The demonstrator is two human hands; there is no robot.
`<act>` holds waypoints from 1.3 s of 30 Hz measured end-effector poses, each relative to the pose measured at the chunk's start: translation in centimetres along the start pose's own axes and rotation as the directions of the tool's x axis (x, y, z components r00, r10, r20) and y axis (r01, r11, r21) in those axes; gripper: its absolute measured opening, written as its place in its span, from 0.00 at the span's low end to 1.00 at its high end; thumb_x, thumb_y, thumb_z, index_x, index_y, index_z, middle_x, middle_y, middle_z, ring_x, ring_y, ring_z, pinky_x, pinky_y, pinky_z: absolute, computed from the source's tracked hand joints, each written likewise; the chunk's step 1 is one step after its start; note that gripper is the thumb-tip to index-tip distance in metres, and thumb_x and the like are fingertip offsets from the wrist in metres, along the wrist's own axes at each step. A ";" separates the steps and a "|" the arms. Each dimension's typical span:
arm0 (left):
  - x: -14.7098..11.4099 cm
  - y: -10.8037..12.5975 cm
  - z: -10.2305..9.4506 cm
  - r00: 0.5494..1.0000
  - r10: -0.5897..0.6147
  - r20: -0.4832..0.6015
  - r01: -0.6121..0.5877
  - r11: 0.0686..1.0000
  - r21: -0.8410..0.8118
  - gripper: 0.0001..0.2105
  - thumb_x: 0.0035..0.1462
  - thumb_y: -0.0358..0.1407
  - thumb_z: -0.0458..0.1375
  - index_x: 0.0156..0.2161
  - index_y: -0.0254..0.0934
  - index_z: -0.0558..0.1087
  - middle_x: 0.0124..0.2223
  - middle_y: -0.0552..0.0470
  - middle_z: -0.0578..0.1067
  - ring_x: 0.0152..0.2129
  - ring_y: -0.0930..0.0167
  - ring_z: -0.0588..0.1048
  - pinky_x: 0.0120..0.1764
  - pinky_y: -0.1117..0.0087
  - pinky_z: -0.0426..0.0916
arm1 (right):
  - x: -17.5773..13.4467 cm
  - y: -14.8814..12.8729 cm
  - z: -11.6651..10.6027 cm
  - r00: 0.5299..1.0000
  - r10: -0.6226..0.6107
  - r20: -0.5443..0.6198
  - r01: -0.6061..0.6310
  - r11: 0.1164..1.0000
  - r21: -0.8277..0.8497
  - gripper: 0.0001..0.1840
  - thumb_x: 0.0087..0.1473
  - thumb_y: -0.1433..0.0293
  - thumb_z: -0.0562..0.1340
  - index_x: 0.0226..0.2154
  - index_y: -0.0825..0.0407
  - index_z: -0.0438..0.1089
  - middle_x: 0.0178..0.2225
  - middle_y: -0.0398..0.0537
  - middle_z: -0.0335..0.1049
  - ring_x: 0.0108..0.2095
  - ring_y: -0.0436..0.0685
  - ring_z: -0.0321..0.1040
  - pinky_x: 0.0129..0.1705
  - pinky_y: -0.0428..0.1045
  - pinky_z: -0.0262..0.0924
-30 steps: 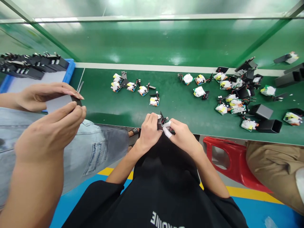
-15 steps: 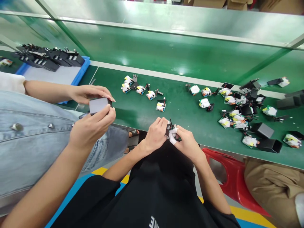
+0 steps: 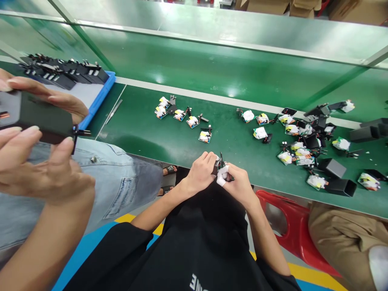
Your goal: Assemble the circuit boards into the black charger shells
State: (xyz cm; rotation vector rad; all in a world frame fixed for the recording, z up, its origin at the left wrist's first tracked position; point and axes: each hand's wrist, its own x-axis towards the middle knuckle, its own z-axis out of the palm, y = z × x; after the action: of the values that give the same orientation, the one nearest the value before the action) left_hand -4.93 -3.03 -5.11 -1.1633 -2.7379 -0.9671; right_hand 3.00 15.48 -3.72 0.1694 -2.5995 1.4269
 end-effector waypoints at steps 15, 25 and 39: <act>-0.5 0.5 0.9 0.997 0.040 -0.070 -0.041 0.999 -0.009 0.25 0.42 0.20 0.59 0.44 0.44 0.59 0.44 0.47 0.75 0.41 0.57 0.74 0.40 0.56 0.73 | -0.9 -0.1 1.3 0.957 0.288 -0.038 -0.236 0.845 0.480 0.14 0.50 0.73 0.70 0.33 0.46 0.65 0.32 0.38 0.70 0.30 0.50 0.66 0.37 0.49 0.70; -0.8 0.8 1.1 0.997 0.039 -0.063 -0.040 0.999 -0.012 0.24 0.44 0.19 0.59 0.43 0.44 0.60 0.42 0.47 0.75 0.39 0.58 0.74 0.38 0.58 0.72 | -0.4 -1.0 0.3 0.955 0.296 -0.011 -0.256 0.846 0.468 0.18 0.47 0.73 0.72 0.30 0.45 0.61 0.28 0.36 0.71 0.28 0.50 0.67 0.35 0.49 0.69; -1.0 0.5 1.1 0.999 0.029 -0.035 -0.030 0.999 -0.034 0.25 0.44 0.20 0.59 0.46 0.44 0.61 0.44 0.47 0.75 0.40 0.57 0.74 0.39 0.56 0.72 | -1.0 -0.7 0.7 0.966 0.252 -0.051 -0.217 0.905 0.365 0.17 0.50 0.71 0.70 0.28 0.45 0.59 0.28 0.37 0.70 0.28 0.51 0.66 0.33 0.48 0.64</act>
State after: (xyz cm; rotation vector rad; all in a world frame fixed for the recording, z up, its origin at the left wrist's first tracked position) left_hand -3.67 -2.80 -5.97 -1.1778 -2.6801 -1.0254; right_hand 4.02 14.56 -3.70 -0.1737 -2.3220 1.9326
